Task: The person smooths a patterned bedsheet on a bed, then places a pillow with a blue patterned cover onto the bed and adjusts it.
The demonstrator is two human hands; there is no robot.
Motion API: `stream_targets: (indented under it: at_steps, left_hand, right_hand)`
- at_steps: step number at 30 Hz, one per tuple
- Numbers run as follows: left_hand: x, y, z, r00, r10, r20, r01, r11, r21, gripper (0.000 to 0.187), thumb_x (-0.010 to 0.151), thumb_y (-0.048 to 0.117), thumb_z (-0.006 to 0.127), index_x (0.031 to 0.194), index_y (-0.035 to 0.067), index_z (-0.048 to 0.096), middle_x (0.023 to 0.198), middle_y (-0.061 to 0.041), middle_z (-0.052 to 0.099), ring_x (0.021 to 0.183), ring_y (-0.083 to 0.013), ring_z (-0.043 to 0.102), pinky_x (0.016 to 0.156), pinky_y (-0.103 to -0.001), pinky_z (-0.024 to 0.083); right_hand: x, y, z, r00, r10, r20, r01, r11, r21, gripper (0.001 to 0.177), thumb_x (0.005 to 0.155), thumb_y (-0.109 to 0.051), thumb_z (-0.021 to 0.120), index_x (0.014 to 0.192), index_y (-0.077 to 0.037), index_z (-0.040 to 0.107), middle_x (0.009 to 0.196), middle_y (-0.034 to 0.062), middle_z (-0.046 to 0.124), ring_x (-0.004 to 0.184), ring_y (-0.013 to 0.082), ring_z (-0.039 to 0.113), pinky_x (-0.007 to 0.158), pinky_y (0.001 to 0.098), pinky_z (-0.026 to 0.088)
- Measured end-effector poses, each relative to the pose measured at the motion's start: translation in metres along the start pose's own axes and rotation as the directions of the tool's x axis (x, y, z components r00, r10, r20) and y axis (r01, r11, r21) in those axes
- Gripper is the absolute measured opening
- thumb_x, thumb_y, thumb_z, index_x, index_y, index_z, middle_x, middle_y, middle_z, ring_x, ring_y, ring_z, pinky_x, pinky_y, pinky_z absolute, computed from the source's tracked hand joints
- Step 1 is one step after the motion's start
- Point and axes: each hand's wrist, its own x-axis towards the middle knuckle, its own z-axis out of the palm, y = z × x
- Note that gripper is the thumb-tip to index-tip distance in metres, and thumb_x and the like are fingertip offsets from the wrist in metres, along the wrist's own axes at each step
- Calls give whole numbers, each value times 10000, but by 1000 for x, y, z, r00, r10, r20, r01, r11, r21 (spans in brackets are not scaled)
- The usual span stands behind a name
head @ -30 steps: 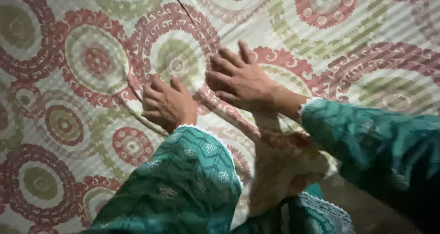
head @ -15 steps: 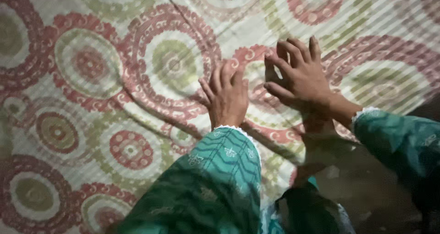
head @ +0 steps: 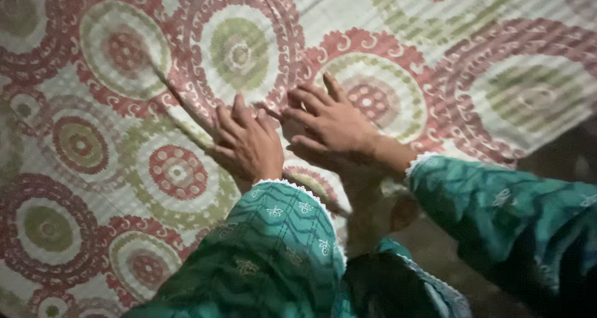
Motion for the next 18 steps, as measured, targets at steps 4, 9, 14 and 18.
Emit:
stream_targets:
  at_steps: [4, 9, 14, 18]
  left_hand:
    - [-41, 20, -10, 996, 85, -42, -84, 996, 24, 637, 1012, 432, 561, 1576, 215, 360, 1580, -155, 332, 1511, -372, 239, 1136, -800, 96]
    - [-112, 72, -5, 928, 303, 218, -279, 951, -133, 504, 1033, 412, 561, 1483, 238, 417, 1616, -123, 337, 1572, -346, 240, 1242, -735, 134]
    - [-131, 85, 0, 873, 427, 237, -398, 903, -159, 510, 1012, 390, 542, 1493, 292, 402, 1615, -191, 236, 1517, -365, 188, 1106, -821, 105]
    - [-131, 45, -3, 914, 322, 248, -333, 943, 3, 512, 1006, 361, 529, 1491, 260, 398, 1618, -181, 256, 1507, -386, 196, 1093, -797, 150]
  right_hand:
    - [-53, 32, -33, 999, 51, -12, -51, 999, -12, 573, 1044, -556, 460, 1472, -182, 526, 1537, 196, 458, 1476, 383, 340, 1225, 671, 65]
    - [-122, 67, -78, 937, 329, -113, -339, 938, -75, 603, 1002, -551, 554, 1472, -175, 501, 1551, 247, 361, 1480, 460, 287, 1221, 706, 80]
    - [-128, 39, -48, 870, 478, -122, -492, 854, -169, 861, 823, -597, 598, 1551, -173, 420, 1606, 308, 232, 1499, 507, 166, 1126, 772, 31]
    - [-110, -30, 11, 798, 581, -158, -596, 800, -67, 626, 1001, -442, 542, 1550, -170, 415, 1659, 311, 181, 1515, 527, 126, 1091, 801, 49]
